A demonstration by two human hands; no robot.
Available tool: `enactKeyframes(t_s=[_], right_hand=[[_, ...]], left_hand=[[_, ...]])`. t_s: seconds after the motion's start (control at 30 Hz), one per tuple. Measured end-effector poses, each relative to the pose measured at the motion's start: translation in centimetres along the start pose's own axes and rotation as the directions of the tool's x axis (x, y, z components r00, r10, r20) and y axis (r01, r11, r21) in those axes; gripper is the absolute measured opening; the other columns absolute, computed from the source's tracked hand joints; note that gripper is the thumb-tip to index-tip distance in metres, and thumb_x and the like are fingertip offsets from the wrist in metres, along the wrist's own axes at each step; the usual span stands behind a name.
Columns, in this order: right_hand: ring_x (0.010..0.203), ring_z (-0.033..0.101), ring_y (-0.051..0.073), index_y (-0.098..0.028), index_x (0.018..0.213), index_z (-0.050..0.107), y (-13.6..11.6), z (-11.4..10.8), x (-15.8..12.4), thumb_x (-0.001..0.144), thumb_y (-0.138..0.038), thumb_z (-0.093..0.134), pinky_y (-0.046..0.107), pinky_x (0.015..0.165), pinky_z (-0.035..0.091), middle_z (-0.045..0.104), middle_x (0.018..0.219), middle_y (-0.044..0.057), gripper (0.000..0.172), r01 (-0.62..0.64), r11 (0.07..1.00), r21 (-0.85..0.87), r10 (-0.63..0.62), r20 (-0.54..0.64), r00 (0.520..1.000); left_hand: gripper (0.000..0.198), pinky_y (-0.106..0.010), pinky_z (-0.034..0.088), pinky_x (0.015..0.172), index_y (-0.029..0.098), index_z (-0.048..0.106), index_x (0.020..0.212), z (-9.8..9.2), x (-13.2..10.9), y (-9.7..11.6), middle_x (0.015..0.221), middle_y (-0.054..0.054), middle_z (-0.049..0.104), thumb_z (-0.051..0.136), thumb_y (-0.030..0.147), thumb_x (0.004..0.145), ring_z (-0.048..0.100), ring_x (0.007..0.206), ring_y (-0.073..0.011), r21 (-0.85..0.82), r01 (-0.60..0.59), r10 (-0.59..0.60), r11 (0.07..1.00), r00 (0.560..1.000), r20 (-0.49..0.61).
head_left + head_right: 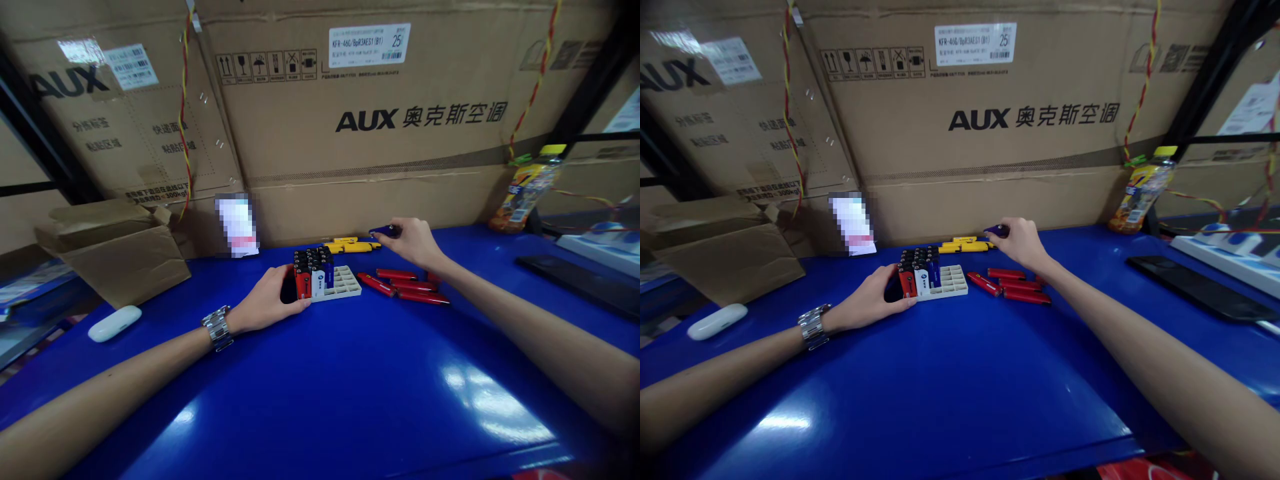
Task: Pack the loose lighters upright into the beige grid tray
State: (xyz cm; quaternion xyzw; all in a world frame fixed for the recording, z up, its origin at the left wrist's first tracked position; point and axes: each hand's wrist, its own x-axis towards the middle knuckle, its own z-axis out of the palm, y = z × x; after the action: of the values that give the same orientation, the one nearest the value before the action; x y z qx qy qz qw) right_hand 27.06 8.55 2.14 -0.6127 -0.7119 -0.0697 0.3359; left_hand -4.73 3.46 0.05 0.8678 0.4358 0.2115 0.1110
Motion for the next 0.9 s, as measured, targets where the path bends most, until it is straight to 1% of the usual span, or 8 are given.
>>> enactKeyframes(t_s=[0.1, 0.2, 0.33, 0.43, 0.57, 0.7, 0.8, 0.9], right_hand=[[0.058, 0.05, 0.016, -0.018, 0.067, 0.061, -1.3, 0.0, -0.5, 0.074, -0.036, 0.058, 0.029, 0.055, 0.036, 0.057, 0.061, 0.002, 0.02, 0.093, 0.975, 0.203, -0.09, -0.023, 0.996], [0.073, 0.055, 0.019, -0.019, 0.064, 0.058, -2.5, 0.4, -1.0, 0.069, -0.03, 0.061, 0.032, 0.065, 0.042, 0.061, 0.075, 0.004, 0.013, 0.133, 0.908, 0.398, -0.137, -0.018, 0.99], [0.066, 0.06, 0.018, -0.017, 0.064, 0.054, -4.2, 0.8, -1.8, 0.072, -0.022, 0.052, 0.033, 0.066, 0.047, 0.063, 0.069, 0.006, 0.01, -0.055, 0.694, 0.718, -0.09, 0.162, 0.983], [0.056, 0.058, 0.016, -0.016, 0.066, 0.053, -5.2, 0.8, -2.3, 0.074, -0.021, 0.052, 0.031, 0.058, 0.046, 0.06, 0.06, 0.004, 0.01, -0.165, 0.612, 0.774, -0.033, 0.233, 0.972], [0.05, 0.053, 0.012, -0.019, 0.077, 0.047, -6.1, 0.9, -2.6, 0.081, -0.027, 0.051, 0.029, 0.052, 0.044, 0.055, 0.062, 0.0, 0.01, -0.195, 0.535, 0.822, -0.086, 0.283, 0.955], [0.047, 0.05, 0.011, -0.021, 0.082, 0.043, -6.0, 1.5, -2.7, 0.08, -0.021, 0.047, 0.027, 0.048, 0.041, 0.052, 0.061, -0.002, 0.005, -0.25, 0.431, 0.867, -0.095, 0.319, 0.943], [0.036, 0.031, 0.007, -0.022, 0.073, 0.039, -5.8, 2.0, -2.7, 0.077, -0.022, 0.048, 0.023, 0.037, 0.025, 0.037, 0.049, -0.007, 0.01, -0.316, 0.378, 0.87, -0.044, 0.358, 0.933], [0.033, 0.016, 0.006, -0.023, 0.064, 0.037, -5.8, 2.1, -2.7, 0.082, -0.042, 0.044, 0.024, 0.034, 0.013, 0.023, 0.042, -0.009, 0.028, -0.389, 0.353, 0.851, 0.005, 0.414, 0.91]], left_hand=[[0.064, -0.044, 0.045, 0.084, 0.015, 0.046, 0.123, 0.1, 0.0, -0.1, 0.115, -0.015, 0.057, 0.056, 0.057, 0.076, 0.054, 0.102, -0.0297, 0.008, -0.019, 0.019, 1.0, 1.0, -0.01], [0.06, -0.043, 0.046, 0.083, 0.017, 0.047, 0.121, 0.2, 0.0, -0.3, 0.113, -0.013, 0.058, 0.056, 0.056, 0.076, 0.056, 0.101, -0.0293, 0.012, -0.039, 0.039, 0.999, 0.999, -0.025], [0.06, -0.043, 0.046, 0.083, 0.016, 0.047, 0.12, 0.2, 0.0, -0.3, 0.112, -0.013, 0.058, 0.057, 0.056, 0.075, 0.056, 0.1, -0.0289, 0.014, -0.039, 0.039, 0.999, 0.999, -0.032], [0.061, -0.043, 0.045, 0.084, 0.015, 0.047, 0.12, 0.1, 0.0, -0.2, 0.113, -0.014, 0.058, 0.057, 0.056, 0.075, 0.055, 0.1, -0.0288, 0.017, -0.031, 0.032, 0.999, 0.999, -0.021], [0.06, -0.043, 0.045, 0.083, 0.014, 0.049, 0.119, 0.1, 0.0, -0.1, 0.113, -0.014, 0.058, 0.056, 0.056, 0.075, 0.055, 0.099, -0.0287, 0.003, -0.027, 0.027, 1.0, 0.999, -0.016], [0.062, -0.044, 0.045, 0.083, 0.015, 0.049, 0.119, 0.1, 0.0, -0.2, 0.112, -0.014, 0.058, 0.056, 0.058, 0.074, 0.055, 0.098, -0.0287, -0.004, -0.021, 0.021, 1.0, 0.999, -0.025], [0.062, -0.044, 0.045, 0.082, 0.015, 0.049, 0.119, 0.2, 0.0, -0.3, 0.112, -0.014, 0.058, 0.056, 0.058, 0.074, 0.055, 0.098, -0.0285, -0.006, -0.023, 0.022, 1.0, 0.999, -0.026], [0.062, -0.043, 0.045, 0.082, 0.015, 0.049, 0.118, 0.2, 0.0, -0.3, 0.112, -0.014, 0.058, 0.057, 0.058, 0.074, 0.054, 0.098, -0.0287, -0.01, -0.025, 0.025, 1.0, 0.999, -0.029]])
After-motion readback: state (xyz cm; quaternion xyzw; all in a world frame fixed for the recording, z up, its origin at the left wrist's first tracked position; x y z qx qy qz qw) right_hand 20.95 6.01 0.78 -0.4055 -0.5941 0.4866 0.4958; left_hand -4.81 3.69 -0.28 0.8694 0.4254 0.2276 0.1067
